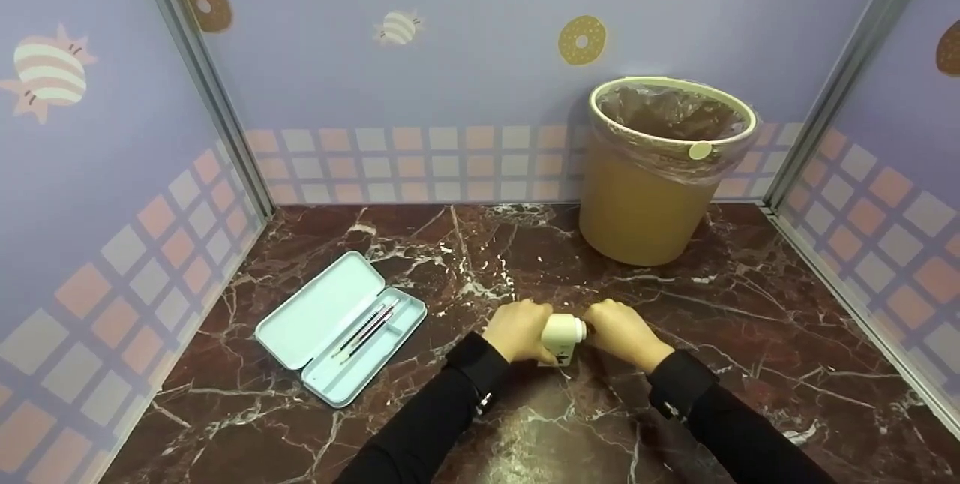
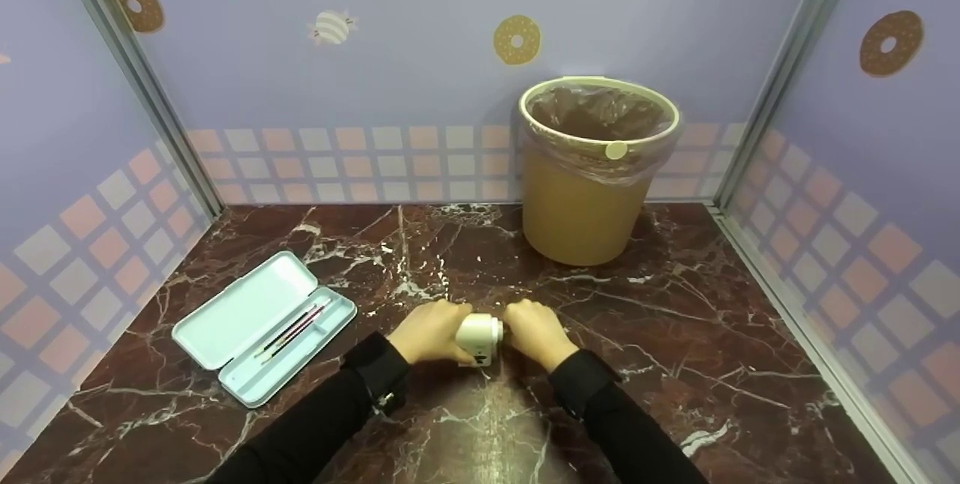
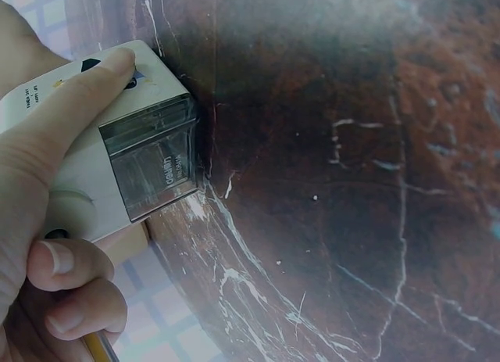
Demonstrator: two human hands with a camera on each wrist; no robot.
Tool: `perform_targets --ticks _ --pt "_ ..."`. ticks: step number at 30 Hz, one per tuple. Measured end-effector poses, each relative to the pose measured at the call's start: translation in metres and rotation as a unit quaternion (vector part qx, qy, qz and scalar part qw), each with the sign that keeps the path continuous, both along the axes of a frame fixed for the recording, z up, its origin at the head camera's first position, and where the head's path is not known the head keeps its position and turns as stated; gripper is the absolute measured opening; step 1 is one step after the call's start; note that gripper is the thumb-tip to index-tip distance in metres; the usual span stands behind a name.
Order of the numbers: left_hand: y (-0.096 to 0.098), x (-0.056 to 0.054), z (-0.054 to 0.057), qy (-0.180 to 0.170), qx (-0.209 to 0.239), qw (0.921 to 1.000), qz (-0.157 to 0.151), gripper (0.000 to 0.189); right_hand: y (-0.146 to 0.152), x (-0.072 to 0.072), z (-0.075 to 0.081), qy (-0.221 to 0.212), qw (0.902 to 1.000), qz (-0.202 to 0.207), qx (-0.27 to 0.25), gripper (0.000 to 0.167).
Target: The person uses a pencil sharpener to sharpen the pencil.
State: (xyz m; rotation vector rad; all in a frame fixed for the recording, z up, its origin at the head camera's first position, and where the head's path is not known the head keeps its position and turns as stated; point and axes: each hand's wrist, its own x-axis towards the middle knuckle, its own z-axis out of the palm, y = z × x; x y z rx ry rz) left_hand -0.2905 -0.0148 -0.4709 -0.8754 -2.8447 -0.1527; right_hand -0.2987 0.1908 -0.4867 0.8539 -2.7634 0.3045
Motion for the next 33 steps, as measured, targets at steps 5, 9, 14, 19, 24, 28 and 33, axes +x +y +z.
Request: perform_targets --ticks 5,9,14,19,24,28,33 --pt "0.000 0.000 0.000 0.001 0.004 1.0000 -0.001 0.052 0.000 0.006 -0.002 0.000 1.0000 -0.004 0.001 0.025" --pt "-0.001 0.000 0.000 0.002 0.002 1.0000 0.000 0.053 0.000 0.010 -0.004 0.002 1.0000 0.001 0.000 0.026" --pt "0.000 0.001 0.000 -0.001 0.001 1.0000 0.001 0.054 0.001 0.013 -0.005 -0.015 0.9999 0.004 0.004 0.023" --pt "0.000 0.000 0.000 0.001 -0.002 1.0000 0.001 0.053 0.002 0.016 -0.002 -0.050 0.9986 0.015 -0.010 0.025" --pt "0.000 -0.001 0.000 -0.005 0.001 1.0000 0.003 0.053 0.003 0.020 0.001 -0.077 0.9966 0.023 -0.018 0.021" --pt "-0.001 -0.001 0.000 -0.011 0.005 0.9999 0.002 0.053 0.004 0.021 0.002 -0.076 0.9962 0.038 -0.018 0.016" --pt "0.000 0.000 -0.001 -0.010 0.006 0.9999 0.000 0.053 0.006 0.022 0.002 -0.081 0.9951 0.050 -0.026 0.012"
